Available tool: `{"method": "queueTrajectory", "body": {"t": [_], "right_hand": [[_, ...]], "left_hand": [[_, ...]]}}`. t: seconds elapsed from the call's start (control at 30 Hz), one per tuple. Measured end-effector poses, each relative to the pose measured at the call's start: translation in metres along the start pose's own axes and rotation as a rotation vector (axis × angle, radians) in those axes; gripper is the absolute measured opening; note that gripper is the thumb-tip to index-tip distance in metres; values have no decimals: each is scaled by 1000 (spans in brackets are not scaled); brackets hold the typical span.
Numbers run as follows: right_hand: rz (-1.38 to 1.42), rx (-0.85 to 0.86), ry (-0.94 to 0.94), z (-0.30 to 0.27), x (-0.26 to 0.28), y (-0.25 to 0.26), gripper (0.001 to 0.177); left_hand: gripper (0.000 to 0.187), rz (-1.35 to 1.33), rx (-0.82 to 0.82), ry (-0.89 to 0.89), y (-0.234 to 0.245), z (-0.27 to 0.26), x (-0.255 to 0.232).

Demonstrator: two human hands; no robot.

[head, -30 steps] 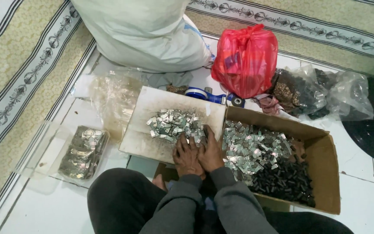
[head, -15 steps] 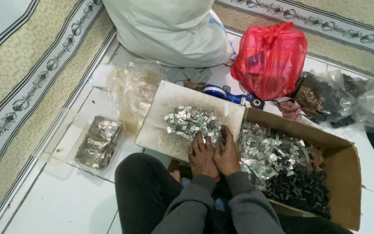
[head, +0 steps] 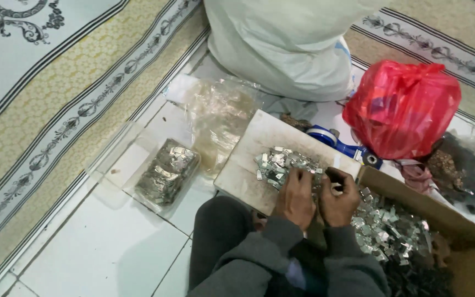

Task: Sorting small metal components from a bulk box into organized piles or containers.

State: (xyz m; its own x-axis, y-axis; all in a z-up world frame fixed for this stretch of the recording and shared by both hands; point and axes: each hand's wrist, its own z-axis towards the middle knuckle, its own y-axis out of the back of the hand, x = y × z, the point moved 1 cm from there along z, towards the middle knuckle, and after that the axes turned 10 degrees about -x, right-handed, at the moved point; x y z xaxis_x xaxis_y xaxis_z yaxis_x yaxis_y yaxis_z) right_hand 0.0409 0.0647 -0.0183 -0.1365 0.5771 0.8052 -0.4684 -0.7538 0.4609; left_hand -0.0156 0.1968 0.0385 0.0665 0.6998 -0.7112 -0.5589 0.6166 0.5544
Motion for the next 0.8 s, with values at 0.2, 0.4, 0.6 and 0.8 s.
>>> {"method": "queueTrajectory", "body": {"t": [0.2,0.4,0.6,0.8], "right_hand": [[98,157,173,25,65,-79,13],[3,263,527,68,68,-212,23],[-452,574,137,81,108,-254,68],[-455,573,4,78,89,-266,42]], "left_hand": [[22,88,279,108,16,85,61],[32,280,136,342,26,116,134],[39,374,115,335,13,97,143],[31,312,116,412,7,89,146]]}}
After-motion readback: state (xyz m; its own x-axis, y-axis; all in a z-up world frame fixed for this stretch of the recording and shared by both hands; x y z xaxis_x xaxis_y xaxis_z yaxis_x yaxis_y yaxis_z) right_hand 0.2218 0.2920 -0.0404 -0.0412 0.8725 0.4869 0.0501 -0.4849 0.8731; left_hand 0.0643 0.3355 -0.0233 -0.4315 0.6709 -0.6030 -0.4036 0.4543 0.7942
